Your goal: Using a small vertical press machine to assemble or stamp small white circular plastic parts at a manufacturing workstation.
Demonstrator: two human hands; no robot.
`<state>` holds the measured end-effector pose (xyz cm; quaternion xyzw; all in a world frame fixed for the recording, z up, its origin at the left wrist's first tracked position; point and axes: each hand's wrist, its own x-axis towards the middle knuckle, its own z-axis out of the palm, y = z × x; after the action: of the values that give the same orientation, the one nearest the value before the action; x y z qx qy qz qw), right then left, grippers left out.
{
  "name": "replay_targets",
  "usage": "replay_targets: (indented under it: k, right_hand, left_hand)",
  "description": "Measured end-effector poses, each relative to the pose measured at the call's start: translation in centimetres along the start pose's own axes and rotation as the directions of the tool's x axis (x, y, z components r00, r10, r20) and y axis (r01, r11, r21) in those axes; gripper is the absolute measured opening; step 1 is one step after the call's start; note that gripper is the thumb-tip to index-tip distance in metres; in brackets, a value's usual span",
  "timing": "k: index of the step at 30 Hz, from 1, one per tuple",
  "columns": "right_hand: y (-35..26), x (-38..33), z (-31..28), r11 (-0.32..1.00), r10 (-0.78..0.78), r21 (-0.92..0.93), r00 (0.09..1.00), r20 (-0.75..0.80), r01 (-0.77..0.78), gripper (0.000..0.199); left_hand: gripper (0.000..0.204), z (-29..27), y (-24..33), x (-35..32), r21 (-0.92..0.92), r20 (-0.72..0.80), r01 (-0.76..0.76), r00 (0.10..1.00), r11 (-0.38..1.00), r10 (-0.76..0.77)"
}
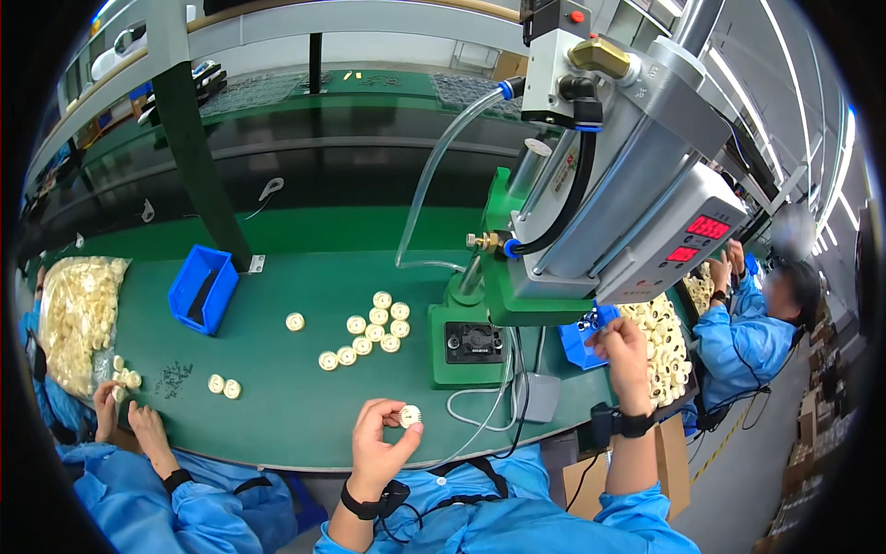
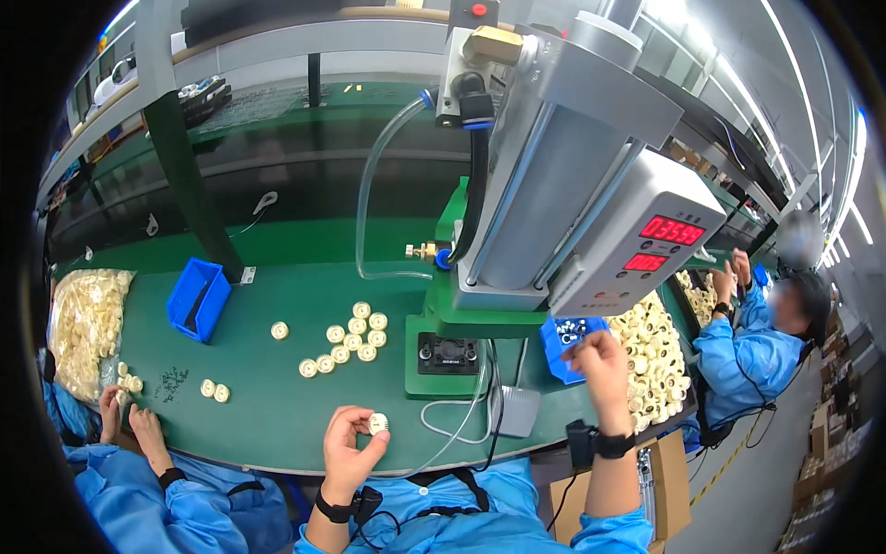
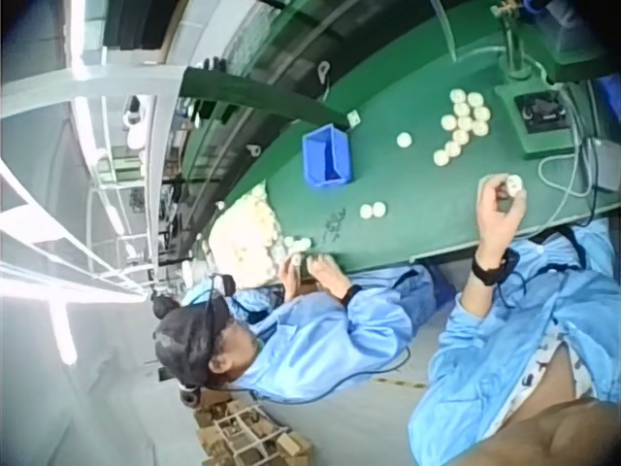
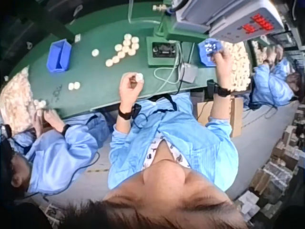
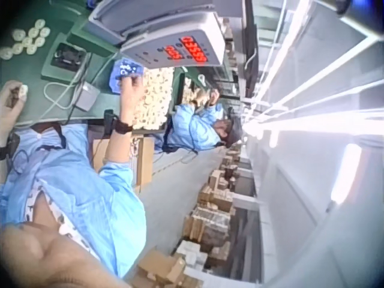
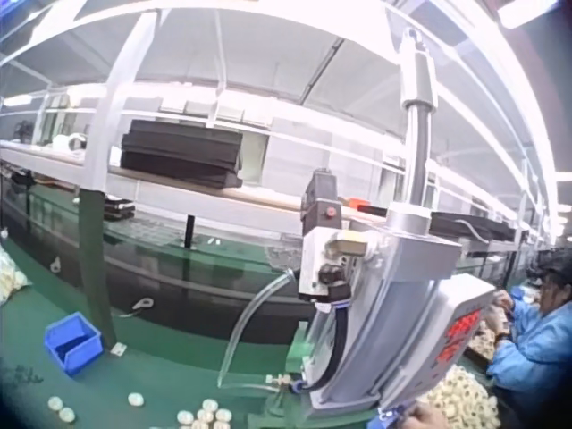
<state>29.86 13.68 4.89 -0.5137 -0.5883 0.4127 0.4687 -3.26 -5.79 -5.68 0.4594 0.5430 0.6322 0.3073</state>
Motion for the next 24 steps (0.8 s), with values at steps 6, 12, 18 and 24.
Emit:
replay_targets:
  k: [6, 12, 18, 24]
  right_hand:
    - [1.1, -2.5, 7.1, 0.959, -0.073, 0.280, 0.993, 0.091, 0.045, 0.039]
    - [-2.9, -2.0, 13.2, 0.899, -0.402, -0.102, 0.895, 0.195, 0.426, 0.060]
    - [-2.7, -2.0, 11.9, 0.926, -0.269, -0.222, 0.946, 0.184, 0.306, 0.074]
    - [2.8, -4.0, 3.3, 0.925, -0.312, -0.201, 0.946, 0.089, 0.324, 0.079]
  left_hand:
    - [0.035, 0.1, -0.2, 0.0, 0.024, 0.005, 0.000, 1.000, 1.000, -0.001]
    - [0.034, 1.4, 2.8, 1.5, 0.162, 0.060, 0.013, 0.998, 0.987, -0.022]
    - [0.035, 5.5, 5.4, 6.5, 0.308, 0.127, -0.153, 0.985, 0.939, 0.119]
    - [0.029, 9.7, 3.8, 11.7, 0.504, 0.273, -0.327, 0.938, 0.800, 0.211]
